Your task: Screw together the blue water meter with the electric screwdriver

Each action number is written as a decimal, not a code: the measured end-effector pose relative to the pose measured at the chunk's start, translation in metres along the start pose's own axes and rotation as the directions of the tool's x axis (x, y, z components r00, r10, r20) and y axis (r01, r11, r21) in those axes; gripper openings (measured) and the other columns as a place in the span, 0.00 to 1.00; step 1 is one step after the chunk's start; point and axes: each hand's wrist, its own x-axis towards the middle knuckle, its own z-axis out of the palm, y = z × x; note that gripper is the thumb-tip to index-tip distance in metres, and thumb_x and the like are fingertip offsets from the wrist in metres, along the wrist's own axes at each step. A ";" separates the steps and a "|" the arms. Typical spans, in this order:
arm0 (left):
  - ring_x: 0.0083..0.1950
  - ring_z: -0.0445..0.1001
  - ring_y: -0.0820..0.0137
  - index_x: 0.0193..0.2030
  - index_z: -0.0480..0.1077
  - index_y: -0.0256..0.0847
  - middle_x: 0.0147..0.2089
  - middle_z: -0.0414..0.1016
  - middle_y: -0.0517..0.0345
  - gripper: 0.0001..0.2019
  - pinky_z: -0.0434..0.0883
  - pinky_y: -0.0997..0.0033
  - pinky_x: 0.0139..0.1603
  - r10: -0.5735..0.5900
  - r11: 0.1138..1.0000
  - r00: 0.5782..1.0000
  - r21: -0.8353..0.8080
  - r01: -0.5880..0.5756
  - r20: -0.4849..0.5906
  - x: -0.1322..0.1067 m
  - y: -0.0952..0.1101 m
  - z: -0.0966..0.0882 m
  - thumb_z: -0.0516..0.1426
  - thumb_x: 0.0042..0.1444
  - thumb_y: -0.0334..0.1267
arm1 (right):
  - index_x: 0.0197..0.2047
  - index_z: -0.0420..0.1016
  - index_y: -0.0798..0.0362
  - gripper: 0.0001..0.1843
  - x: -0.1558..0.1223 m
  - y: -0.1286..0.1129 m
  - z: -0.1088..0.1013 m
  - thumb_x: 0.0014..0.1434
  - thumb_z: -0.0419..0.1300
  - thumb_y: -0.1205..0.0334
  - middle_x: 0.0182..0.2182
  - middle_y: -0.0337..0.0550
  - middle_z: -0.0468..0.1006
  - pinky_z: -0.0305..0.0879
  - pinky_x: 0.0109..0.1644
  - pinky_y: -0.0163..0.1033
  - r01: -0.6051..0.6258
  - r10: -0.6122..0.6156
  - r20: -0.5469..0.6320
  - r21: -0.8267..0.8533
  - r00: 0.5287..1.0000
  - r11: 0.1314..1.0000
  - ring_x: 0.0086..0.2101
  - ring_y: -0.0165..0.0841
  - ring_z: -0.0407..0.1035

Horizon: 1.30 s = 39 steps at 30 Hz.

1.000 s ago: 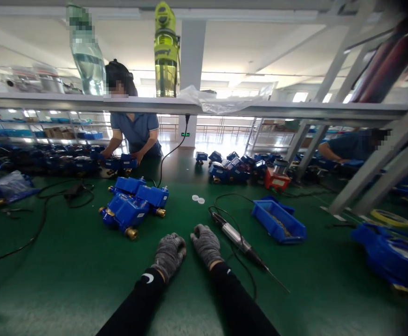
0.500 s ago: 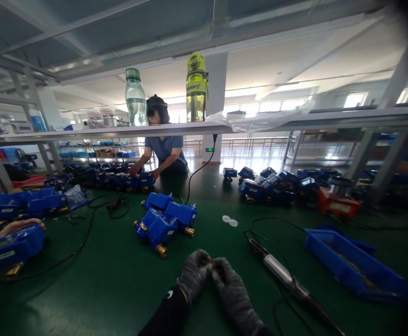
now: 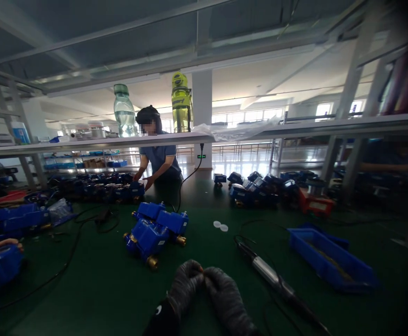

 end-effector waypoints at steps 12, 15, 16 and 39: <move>0.52 0.75 0.55 0.48 0.72 0.34 0.48 0.77 0.45 0.29 0.73 0.58 0.52 0.035 0.999 0.999 -0.035 -0.034 0.017 -0.006 0.005 0.002 0.69 0.50 0.55 | 0.52 0.81 0.59 0.13 -0.003 -0.020 -0.007 0.70 0.56 0.70 0.48 0.51 0.79 0.67 0.63 0.47 -0.089 0.084 -0.041 -0.127 0.996 0.988 0.50 0.42 0.74; 0.49 0.76 0.56 0.47 0.72 0.34 0.45 0.77 0.46 0.27 0.74 0.60 0.50 0.036 0.998 0.999 -0.048 -0.035 0.030 -0.007 0.005 0.004 0.71 0.47 0.51 | 0.52 0.80 0.60 0.13 -0.003 -0.020 -0.008 0.69 0.56 0.73 0.48 0.51 0.79 0.67 0.63 0.46 -0.063 0.060 -0.030 -0.119 0.998 0.991 0.50 0.41 0.73; 0.48 0.76 0.57 0.46 0.72 0.34 0.45 0.77 0.46 0.26 0.74 0.60 0.50 0.036 0.998 0.999 -0.048 -0.034 0.030 -0.007 0.006 0.004 0.71 0.47 0.49 | 0.52 0.80 0.60 0.13 -0.003 -0.020 -0.008 0.69 0.56 0.73 0.48 0.51 0.79 0.67 0.63 0.46 -0.060 0.058 -0.018 -0.118 0.998 0.991 0.50 0.41 0.73; 0.45 0.76 0.56 0.39 0.77 0.35 0.40 0.79 0.48 0.20 0.72 0.59 0.48 0.084 0.996 0.996 -0.033 -0.084 0.001 -0.003 0.003 0.000 0.72 0.45 0.46 | 0.52 0.81 0.59 0.12 0.000 -0.023 -0.011 0.69 0.59 0.73 0.49 0.49 0.79 0.67 0.62 0.44 -0.071 0.078 0.033 -0.162 0.996 0.984 0.50 0.40 0.73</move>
